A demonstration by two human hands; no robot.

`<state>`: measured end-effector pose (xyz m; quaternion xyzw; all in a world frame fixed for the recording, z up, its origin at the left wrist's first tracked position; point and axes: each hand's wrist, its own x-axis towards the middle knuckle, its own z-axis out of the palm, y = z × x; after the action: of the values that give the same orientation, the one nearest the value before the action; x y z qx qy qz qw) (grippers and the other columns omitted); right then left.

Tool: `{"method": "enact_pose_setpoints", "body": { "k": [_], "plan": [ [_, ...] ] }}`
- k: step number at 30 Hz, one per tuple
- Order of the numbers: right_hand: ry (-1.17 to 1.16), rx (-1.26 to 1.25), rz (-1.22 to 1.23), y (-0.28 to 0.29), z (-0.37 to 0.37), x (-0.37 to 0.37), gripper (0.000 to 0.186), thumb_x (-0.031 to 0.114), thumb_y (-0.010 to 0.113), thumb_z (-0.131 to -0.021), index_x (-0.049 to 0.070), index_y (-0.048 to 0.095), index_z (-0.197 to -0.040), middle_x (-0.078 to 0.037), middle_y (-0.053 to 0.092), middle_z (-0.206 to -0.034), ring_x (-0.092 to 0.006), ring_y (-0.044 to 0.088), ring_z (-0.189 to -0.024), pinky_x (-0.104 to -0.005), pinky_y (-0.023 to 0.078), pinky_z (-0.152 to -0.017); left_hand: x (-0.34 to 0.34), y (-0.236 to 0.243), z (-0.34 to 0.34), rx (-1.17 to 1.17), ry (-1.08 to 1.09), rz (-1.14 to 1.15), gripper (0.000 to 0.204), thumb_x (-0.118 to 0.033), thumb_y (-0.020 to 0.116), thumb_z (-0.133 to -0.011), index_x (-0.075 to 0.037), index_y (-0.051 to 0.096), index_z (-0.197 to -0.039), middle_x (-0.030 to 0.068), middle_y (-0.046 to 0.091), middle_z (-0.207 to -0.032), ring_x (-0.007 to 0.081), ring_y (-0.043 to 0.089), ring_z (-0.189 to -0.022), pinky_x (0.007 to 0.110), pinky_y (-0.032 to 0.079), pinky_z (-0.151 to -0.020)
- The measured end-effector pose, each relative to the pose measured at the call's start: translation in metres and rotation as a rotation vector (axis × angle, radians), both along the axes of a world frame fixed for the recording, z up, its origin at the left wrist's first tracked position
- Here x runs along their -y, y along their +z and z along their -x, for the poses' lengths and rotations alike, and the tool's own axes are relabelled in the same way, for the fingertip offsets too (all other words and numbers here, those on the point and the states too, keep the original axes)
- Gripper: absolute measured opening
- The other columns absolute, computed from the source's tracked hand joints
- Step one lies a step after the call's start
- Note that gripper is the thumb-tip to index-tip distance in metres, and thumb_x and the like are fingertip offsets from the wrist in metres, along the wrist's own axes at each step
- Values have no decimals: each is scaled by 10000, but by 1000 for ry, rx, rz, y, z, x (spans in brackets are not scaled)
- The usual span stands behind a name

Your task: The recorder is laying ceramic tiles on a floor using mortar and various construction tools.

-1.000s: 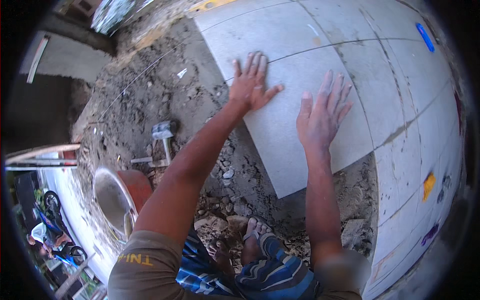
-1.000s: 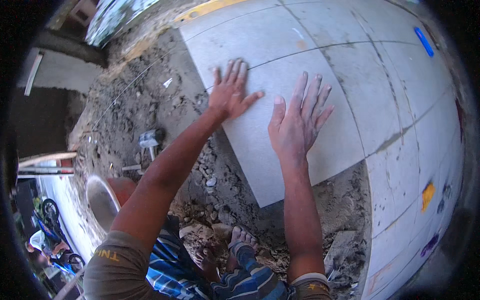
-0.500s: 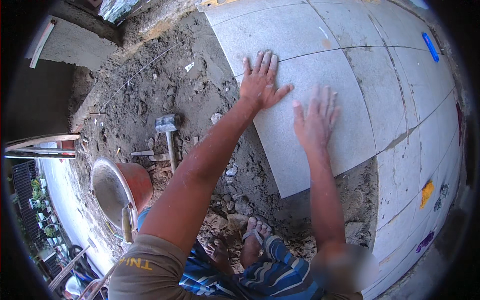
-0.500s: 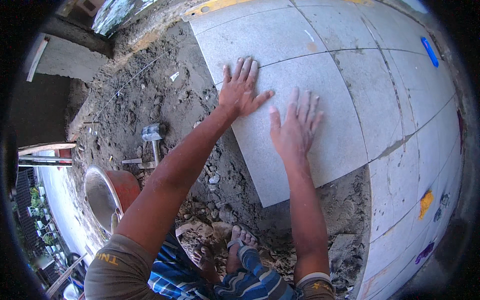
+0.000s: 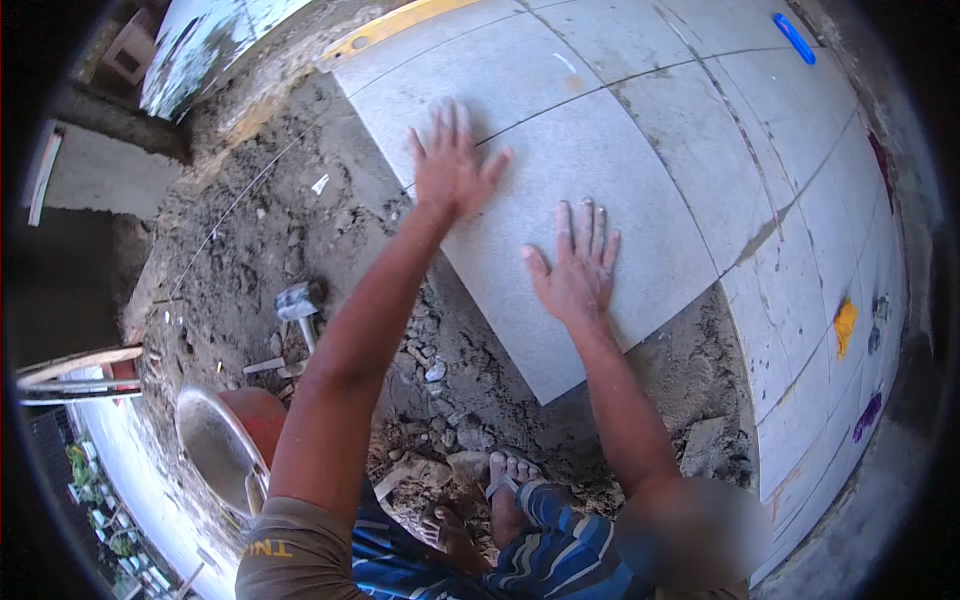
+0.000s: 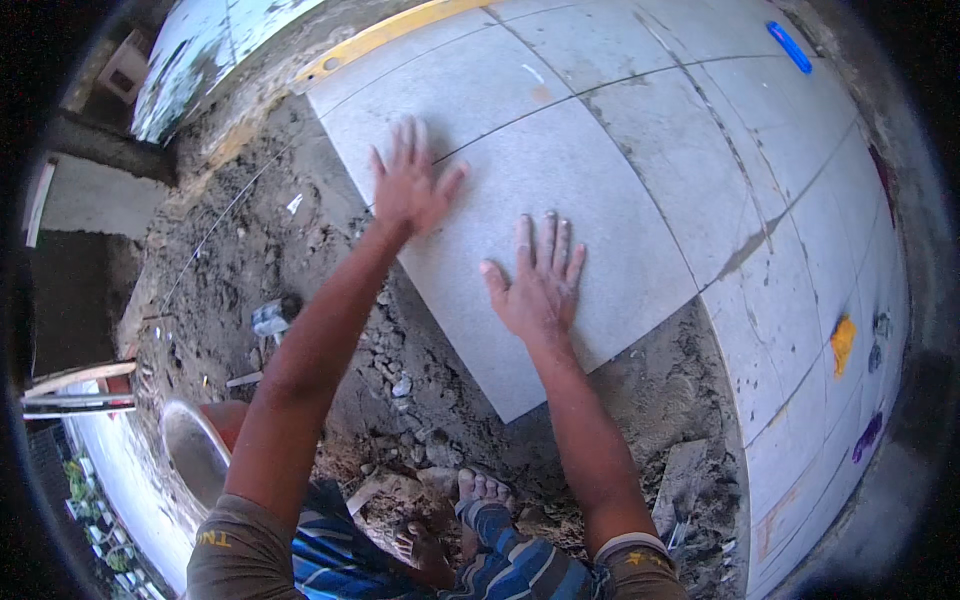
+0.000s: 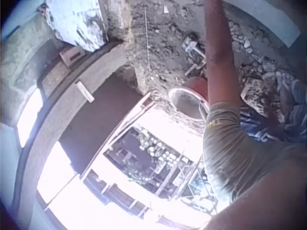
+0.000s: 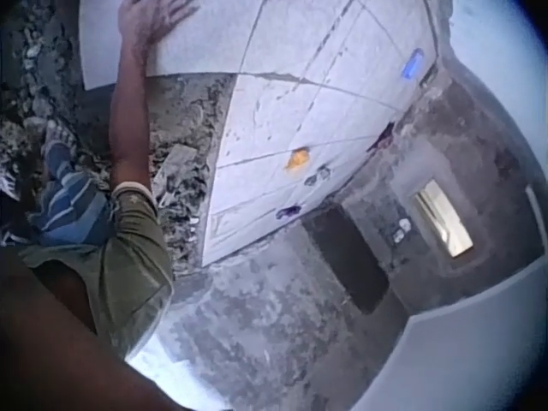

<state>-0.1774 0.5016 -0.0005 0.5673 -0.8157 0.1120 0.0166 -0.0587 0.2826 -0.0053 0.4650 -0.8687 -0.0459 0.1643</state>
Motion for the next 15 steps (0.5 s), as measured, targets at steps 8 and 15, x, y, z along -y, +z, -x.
{"method": "enact_pose_setpoints", "body": {
  "k": [8, 15],
  "plan": [
    [-6, 55, -22, 7, -5, 10, 887, 609, 550, -990, 40, 308, -1626, -290, 254, -1677, -457, 172, -1581, -662, 75, -1248, 121, -1, -19, 88, 18, 70, 1029, -802, 262, -990, -24, 194, -1661, 171, 170, -1743, 341, 104, -1622, 626, 52, -1277],
    [-66, 41, -24, 2, 12, -1, 890, 619, 554, -981, 55, 318, -1627, -285, 261, -1675, -456, 180, -1578, -654, 76, -1250, 122, -14, -13, 176, -64, -44, 1000, -829, 305, -965, -141, 198, -1684, 178, 153, -1745, 341, 86, -1626, 624, 49, -1274]
  ]
}}
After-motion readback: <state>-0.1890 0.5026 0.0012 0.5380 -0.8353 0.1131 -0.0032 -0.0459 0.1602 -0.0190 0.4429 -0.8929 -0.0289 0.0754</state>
